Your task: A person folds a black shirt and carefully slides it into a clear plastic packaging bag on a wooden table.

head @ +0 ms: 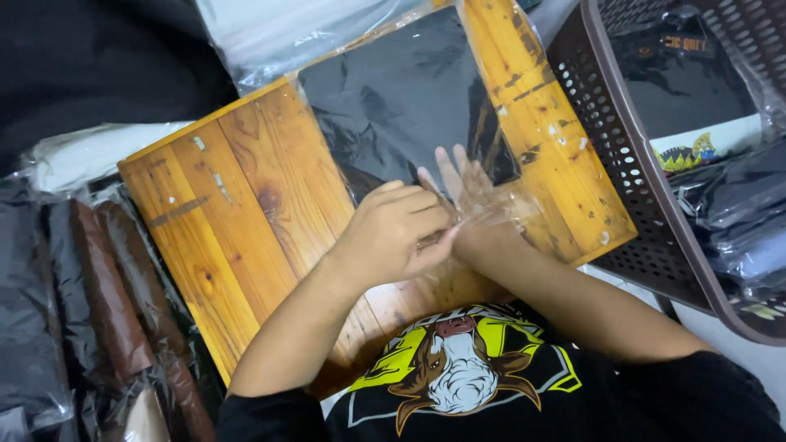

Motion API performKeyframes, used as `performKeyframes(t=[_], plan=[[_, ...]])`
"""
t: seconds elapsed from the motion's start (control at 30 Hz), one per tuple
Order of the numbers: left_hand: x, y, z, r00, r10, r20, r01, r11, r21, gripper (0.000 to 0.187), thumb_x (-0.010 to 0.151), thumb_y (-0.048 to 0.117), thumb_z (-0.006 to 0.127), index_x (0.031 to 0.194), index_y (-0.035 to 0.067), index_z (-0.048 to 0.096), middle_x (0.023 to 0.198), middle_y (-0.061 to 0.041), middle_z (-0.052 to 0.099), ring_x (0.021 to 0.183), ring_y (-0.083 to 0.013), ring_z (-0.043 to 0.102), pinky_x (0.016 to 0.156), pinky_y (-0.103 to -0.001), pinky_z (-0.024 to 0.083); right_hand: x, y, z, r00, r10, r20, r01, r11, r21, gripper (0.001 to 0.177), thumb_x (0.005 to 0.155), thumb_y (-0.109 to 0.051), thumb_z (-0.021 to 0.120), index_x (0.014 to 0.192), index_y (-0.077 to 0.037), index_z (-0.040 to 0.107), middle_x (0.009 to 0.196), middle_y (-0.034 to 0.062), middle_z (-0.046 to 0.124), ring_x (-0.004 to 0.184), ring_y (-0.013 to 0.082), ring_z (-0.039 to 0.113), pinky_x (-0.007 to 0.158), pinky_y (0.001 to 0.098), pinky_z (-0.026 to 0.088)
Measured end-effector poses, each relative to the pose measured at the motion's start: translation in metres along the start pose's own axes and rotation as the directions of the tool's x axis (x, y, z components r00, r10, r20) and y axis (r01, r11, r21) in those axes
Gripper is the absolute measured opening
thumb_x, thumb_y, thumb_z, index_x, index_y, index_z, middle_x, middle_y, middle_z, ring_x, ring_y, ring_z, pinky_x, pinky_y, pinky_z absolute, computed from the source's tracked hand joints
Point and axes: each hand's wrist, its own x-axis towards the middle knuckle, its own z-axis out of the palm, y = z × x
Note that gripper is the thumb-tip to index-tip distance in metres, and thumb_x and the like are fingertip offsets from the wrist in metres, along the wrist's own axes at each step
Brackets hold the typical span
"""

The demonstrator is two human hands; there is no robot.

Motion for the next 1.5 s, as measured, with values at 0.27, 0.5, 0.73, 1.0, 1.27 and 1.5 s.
performKeyframes(t=[0.27,0.5,0.73,1.0,1.27,1.5], plan=[[0.001,-0.033,-0.035,0.91,-0.41,-0.061,0.413,0.909,0.052,0.026,0.091,0.034,0.076,0.101,0.011,0.071,0.103,-0.011,0.058,0.106,-0.0371,0.061,0.094,-0.045,0.047,0.004,0.038,0.035,0.984,-0.027,0.178,0.042,0.996,-0.079,0.079,0.09,-0.048,0.061,0.161,-0.024,0.036,0.171,0.0103,0.027,0.157,0.0407,0.016,0.122,0.0555,0.02],[-0.024,-0.087,-0.047,0.306,-0.946,0.111,0.952,0.303,-0.048,0.078,0.098,0.062,0.056,0.153,0.011,0.032,0.14,-0.03,0.056,0.136,-0.0466,0.05,0.114,-0.058,0.037,0.005,0.055,0.039,0.991,0.002,-0.131,-0.007,0.999,-0.037,0.061,0.089,-0.049,0.051,0.147,-0.03,0.056,0.146,-0.0101,0.058,0.136,0.0173,0.053,0.106,0.0344,0.038],[-0.052,-0.141,-0.013,0.533,-0.747,-0.398,0.248,0.587,-0.77,0.044,0.103,0.023,0.043,0.146,0.013,0.045,0.107,-0.006,0.063,0.097,-0.0128,0.064,0.078,-0.022,0.053,-0.01,0.058,0.04,0.855,0.492,-0.164,-0.41,0.835,0.366,0.045,0.079,-0.026,0.086,0.114,-0.004,0.07,0.105,0.0228,0.072,0.105,0.044,0.07,0.09,0.0498,0.056],[-0.067,-0.151,-0.045,0.745,-0.638,-0.198,0.251,0.542,-0.802,0.033,0.1,0.022,0.063,0.13,0.007,0.063,0.116,-0.009,0.064,0.107,-0.0166,0.059,0.093,-0.03,0.049,0.044,0.005,-0.069,0.743,0.632,-0.22,-0.231,0.551,0.802,0.036,0.106,-0.028,0.049,0.109,0.004,0.064,0.113,0.0275,0.064,0.105,0.0441,0.062,0.092,0.0533,0.052],[-0.075,-0.147,-0.069,0.602,-0.798,-0.042,0.744,0.579,-0.332,0.024,0.104,0.037,0.066,0.112,0.019,0.079,0.103,-0.005,0.076,0.1,-0.0153,0.068,0.092,-0.038,0.052,0.022,0.057,-0.001,0.735,0.58,0.351,-0.388,-0.065,0.919,0.05,0.101,-0.027,0.069,0.142,-0.003,0.053,0.136,0.0135,0.064,0.121,0.0271,0.063,0.111,0.0481,0.048],[-0.084,-0.161,-0.085,0.412,-0.863,-0.292,0.856,0.476,-0.2,0.025,0.104,0.031,0.061,0.101,0.014,0.08,0.08,-0.009,0.072,0.084,-0.0227,0.07,0.082,-0.04,0.051,-0.004,0.065,-0.002,0.671,0.634,0.384,-0.427,-0.093,0.9,0.032,0.098,-0.016,0.072,0.126,-0.003,0.063,0.111,0.0133,0.072,0.101,0.0238,0.072,0.092,0.0437,0.06]])
